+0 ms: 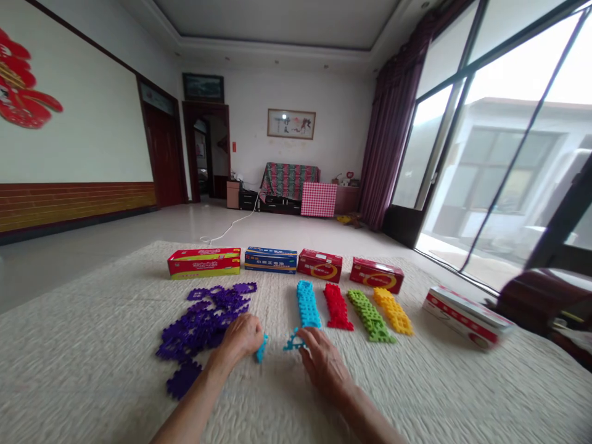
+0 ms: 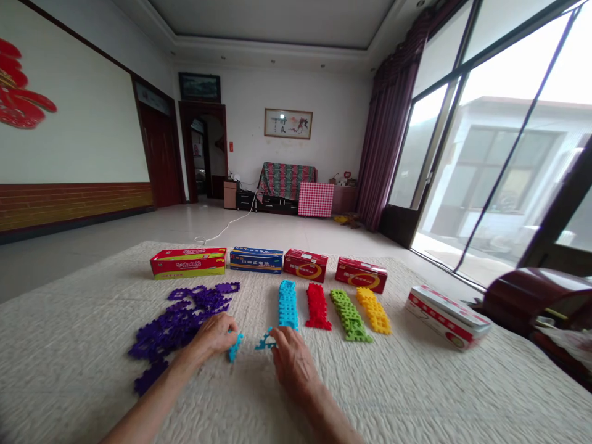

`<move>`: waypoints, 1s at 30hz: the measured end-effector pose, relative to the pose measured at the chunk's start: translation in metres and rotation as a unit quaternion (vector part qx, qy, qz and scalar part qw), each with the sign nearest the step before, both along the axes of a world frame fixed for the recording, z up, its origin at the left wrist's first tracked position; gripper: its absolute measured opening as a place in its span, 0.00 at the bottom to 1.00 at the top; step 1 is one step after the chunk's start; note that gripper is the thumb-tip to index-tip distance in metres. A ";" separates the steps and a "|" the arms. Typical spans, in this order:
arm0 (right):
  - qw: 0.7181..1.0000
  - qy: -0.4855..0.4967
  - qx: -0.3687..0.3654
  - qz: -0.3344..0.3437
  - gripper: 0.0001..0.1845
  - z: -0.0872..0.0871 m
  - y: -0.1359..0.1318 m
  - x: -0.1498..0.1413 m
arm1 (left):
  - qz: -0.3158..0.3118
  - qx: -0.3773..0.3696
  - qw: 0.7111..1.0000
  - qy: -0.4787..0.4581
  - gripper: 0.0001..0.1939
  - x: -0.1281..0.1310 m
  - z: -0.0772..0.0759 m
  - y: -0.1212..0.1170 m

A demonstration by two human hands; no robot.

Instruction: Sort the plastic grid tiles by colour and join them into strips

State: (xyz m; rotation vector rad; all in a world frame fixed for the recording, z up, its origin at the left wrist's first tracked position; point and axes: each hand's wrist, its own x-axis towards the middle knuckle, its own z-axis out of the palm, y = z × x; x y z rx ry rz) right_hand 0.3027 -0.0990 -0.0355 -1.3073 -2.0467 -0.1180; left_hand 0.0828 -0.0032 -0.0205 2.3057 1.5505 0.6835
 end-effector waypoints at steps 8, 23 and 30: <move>0.995 0.020 -0.004 -0.100 0.19 -0.009 0.009 0.041 | -0.010 -0.057 0.987 -0.151 0.08 0.059 -0.003 0.003; 0.997 0.029 0.013 -0.073 0.19 -0.007 0.009 0.036 | -0.037 -0.023 0.974 -0.223 0.08 0.084 -0.014 -0.014; 0.996 0.039 0.024 -0.077 0.13 -0.009 0.005 0.041 | -0.062 -0.022 0.979 -0.193 0.07 0.091 -0.011 -0.025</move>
